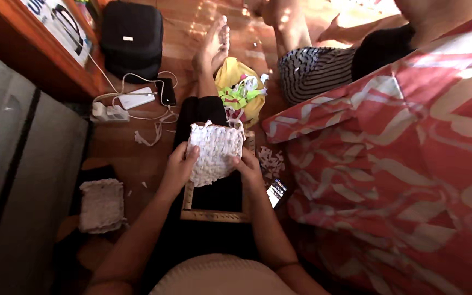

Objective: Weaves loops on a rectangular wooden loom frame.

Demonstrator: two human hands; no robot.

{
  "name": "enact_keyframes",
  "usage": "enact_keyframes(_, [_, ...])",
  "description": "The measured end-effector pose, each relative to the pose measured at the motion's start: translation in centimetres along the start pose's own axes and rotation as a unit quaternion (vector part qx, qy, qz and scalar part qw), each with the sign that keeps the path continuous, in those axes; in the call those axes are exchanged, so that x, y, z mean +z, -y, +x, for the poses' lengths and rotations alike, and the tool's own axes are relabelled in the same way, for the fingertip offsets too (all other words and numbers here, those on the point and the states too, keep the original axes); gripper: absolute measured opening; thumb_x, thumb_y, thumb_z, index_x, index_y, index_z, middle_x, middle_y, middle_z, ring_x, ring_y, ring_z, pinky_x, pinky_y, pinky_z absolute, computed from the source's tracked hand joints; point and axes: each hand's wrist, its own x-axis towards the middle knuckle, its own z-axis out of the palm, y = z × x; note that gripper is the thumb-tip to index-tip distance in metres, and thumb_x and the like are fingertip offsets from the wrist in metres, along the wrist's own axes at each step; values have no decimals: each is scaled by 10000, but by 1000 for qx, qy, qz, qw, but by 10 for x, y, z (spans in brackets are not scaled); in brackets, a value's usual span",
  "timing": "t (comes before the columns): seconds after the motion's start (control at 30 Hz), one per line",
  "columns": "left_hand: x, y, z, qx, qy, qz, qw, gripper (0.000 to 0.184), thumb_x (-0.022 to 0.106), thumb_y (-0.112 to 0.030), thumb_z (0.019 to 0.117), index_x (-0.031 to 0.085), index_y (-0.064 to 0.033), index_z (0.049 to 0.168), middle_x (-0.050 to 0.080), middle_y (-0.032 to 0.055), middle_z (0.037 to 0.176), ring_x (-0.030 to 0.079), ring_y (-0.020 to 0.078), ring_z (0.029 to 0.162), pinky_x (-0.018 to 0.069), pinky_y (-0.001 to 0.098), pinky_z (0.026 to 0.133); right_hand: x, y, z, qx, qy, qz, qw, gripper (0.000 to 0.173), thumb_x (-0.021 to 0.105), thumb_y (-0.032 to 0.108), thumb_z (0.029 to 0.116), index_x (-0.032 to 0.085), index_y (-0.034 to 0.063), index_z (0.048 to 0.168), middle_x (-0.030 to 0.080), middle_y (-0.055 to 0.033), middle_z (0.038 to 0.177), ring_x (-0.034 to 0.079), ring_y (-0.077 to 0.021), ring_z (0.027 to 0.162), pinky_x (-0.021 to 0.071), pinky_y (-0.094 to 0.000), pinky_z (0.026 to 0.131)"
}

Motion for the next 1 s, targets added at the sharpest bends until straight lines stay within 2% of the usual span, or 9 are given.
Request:
enact_keyframes(0.07, [7, -5, 0, 24, -29, -3, 999, 298, 482, -274, 1087, 629, -30, 1174, 656, 10, 911, 632, 9, 799, 553, 240, 757, 0, 0, 3, -32, -2, 19, 999, 394, 653, 498, 944, 734, 130, 1060, 680, 90, 1117, 626, 17, 1016, 547, -240, 898])
enact_keyframes(0.23, [15, -5, 1, 138, -93, 83, 983, 278, 512, -211, 1072, 655, 22, 1024, 574, -10, 704, 522, -31, 590, 470, 153, 581, 15, 18, 9, -21, -120, -55, 991, 197, 518, 192, 1058, 670, 69, 1076, 667, 89, 866, 626, 54, 749, 558, -175, 694])
enact_keyframes(0.47, [13, -14, 0, 111, -25, 103, 988, 251, 554, -209, 1058, 681, 5, 1026, 614, 39, 735, 547, 43, 610, 487, 235, 602, 21, 12, 8, -78, -273, -121, 951, 171, 513, 186, 1071, 635, 67, 1052, 629, 76, 844, 612, 58, 739, 549, -168, 703])
enact_keyframes(0.53, [10, -17, 2, 42, 26, 21, 999, 247, 519, -255, 1074, 664, -57, 1059, 624, -8, 788, 576, 20, 651, 514, 221, 613, 20, 17, 9, -16, -264, -97, 960, 239, 493, 274, 1088, 650, 95, 1072, 620, 56, 827, 593, 28, 694, 535, -191, 658])
enact_keyframes(0.63, [3, -13, 1, -72, 131, -116, 982, 311, 511, -217, 1063, 583, -56, 1319, 706, 43, 1054, 693, 96, 883, 603, 308, 790, 11, 26, 22, 96, -229, 30, 968, 333, 409, 291, 1108, 659, 88, 1024, 650, 59, 788, 635, -6, 695, 575, -231, 668])
enact_keyframes(0.77, [7, 0, -6, -114, 77, -87, 987, 424, 435, -329, 1101, 477, -113, 1463, 672, 101, 1177, 684, 155, 979, 588, 386, 858, -2, 21, 9, 148, -91, 134, 976, 521, 450, 574, 1031, 548, 184, 1362, 680, 44, 1183, 667, -72, 1031, 589, -337, 873])
enact_keyframes(0.83, [8, -2, -8, -109, 23, -25, 993, 460, 382, -400, 1108, 455, -135, 1477, 660, 139, 1185, 682, 194, 965, 582, 433, 837, 5, 15, 1, 114, -38, 41, 992, 646, 491, 492, 1037, 299, 199, 1580, 526, -18, 1451, 604, -109, 1182, 561, -362, 947])
enact_keyframes(0.87, [8, -5, -9, -97, 7, 8, 995, 455, 368, -403, 1111, 464, -131, 1462, 659, 151, 1175, 679, 210, 959, 574, 450, 838, 13, 15, -2, 119, -38, -8, 992, 650, 507, 374, 1053, 228, 177, 1605, 520, -62, 1456, 624, -120, 1153, 572, -358, 925])
enact_keyframes(1.0, [7, -4, -5, -5, -32, 135, 990, 338, 470, -282, 1096, 597, -27, 1277, 691, 183, 958, 692, 272, 831, 563, 487, 773, 30, 13, -5, 116, -93, -149, 978, 475, 569, 218, 1053, 426, 65, 1480, 681, -117, 1131, 695, -132, 855, 606, -357, 760])
